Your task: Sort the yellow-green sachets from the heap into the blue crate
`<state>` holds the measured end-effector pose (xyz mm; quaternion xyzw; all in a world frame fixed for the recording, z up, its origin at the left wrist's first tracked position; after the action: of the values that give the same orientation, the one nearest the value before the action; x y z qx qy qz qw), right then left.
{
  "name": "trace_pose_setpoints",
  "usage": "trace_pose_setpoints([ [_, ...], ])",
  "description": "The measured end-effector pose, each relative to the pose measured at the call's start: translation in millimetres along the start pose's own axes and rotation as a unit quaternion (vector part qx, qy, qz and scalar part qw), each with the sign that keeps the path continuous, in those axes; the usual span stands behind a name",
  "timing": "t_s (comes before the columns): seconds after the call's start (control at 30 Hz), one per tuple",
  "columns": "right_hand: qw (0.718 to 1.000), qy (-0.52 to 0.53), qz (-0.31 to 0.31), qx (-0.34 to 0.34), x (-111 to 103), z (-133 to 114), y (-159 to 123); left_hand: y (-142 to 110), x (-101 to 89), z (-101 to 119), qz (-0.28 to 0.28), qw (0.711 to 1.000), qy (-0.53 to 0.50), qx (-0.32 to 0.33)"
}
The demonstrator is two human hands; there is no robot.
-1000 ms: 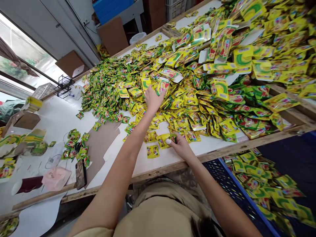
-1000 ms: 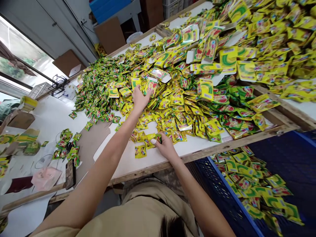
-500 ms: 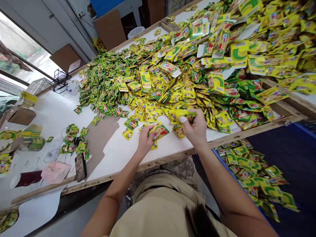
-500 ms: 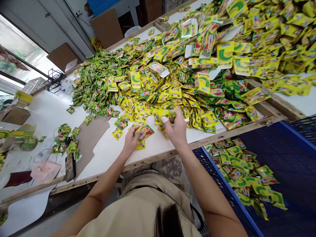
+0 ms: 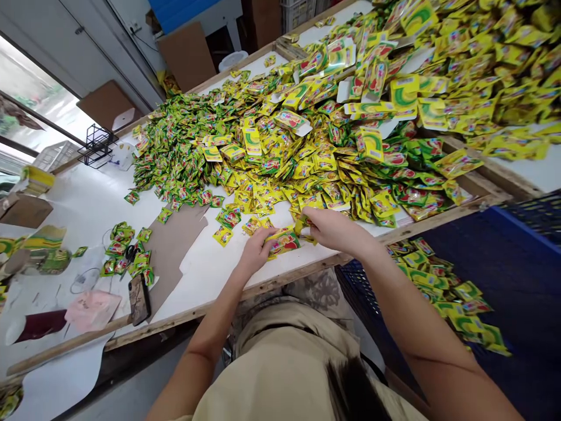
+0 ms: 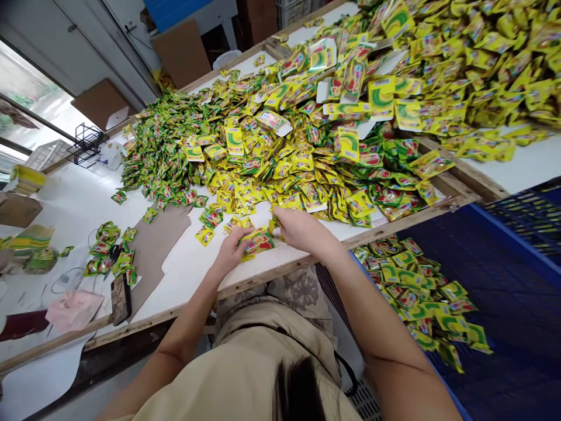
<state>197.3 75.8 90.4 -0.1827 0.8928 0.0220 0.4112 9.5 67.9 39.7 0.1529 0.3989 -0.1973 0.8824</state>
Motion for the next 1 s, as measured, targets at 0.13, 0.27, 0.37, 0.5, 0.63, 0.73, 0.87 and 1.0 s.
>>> trace_pose_setpoints([
  [0.13,0.996,0.088,0.006,-0.034,5,5,13,-2,4.3,-2,-0.049,0.998,-0.045,-0.011],
  [0.27,0.983,0.154,0.085,-0.051,12,14,18,-7,8.0,-9,-0.044,0.996,-0.068,-0.045],
  [0.37,0.973,0.17,0.138,-0.07,18,16,16,-9,14.6,-11,-0.047,0.993,-0.085,-0.068],
  [0.5,0.965,0.166,0.186,-0.086,27,10,10,-12,24.8,-11,-0.021,0.985,-0.134,-0.108],
  [0.63,0.967,0.156,0.197,-0.036,36,12,6,-18,31.2,-11,0.069,0.97,-0.168,-0.162],
  [0.73,0.977,0.165,0.133,0.029,43,22,9,-21,35.4,-9,0.095,0.968,-0.161,-0.165],
  [0.87,0.978,0.155,0.116,0.077,44,28,12,-22,36.3,-9,0.098,0.969,-0.158,-0.16],
  [1.0,0.981,0.136,0.138,0.011,44,22,12,-23,35.6,-11,0.084,0.968,-0.167,-0.166],
])
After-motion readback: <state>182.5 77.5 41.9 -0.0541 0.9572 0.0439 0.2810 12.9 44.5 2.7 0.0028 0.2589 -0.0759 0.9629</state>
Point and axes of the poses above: each hand's wrist, its own y-axis towards the middle knuckle, its own x-axis out of the palm, z = x × y, the point moved 6 cm from there along y, towards the middle knuckle, and after that the axes turned 14 degrees about y, right-handed, at the moved point
